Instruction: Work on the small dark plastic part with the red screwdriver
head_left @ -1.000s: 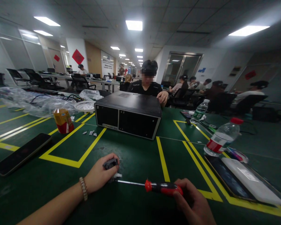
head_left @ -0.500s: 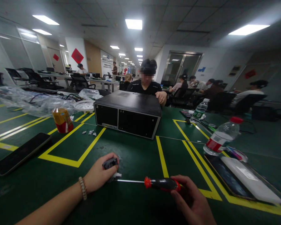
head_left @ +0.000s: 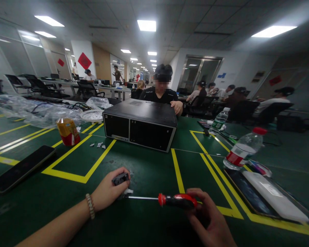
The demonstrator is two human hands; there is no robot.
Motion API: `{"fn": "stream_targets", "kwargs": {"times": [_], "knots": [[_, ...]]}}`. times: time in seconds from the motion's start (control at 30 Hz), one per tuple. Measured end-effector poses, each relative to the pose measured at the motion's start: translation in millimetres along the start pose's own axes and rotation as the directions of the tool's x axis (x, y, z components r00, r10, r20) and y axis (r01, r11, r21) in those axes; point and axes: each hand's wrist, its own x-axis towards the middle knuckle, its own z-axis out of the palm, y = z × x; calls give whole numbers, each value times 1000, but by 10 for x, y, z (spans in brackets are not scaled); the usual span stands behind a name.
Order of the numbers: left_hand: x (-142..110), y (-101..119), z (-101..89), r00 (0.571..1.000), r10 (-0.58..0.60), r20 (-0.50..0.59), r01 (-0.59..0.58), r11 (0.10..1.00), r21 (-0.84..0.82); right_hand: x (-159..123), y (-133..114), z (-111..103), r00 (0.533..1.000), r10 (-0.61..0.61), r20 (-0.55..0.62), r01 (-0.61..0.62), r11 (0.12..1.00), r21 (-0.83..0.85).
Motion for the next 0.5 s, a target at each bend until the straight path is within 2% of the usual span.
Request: {"fn": "stream_targets", "kwargs": {"times": [0.23, 0.4, 0.5], "knots": [[1, 5, 8, 1000, -7, -9, 7, 1000, -2, 12, 19, -18, 996, 81, -35, -80, 996, 32], [3, -4, 5, 1000, 11, -2, -11, 1000, 4, 26, -5, -36, 997, 58, -51, -56, 998, 40], [-3, -9, -1, 1000, -13, 6, 13, 1000, -21, 37, -25, -57, 999, 53, -5, -53, 998, 31]]}}
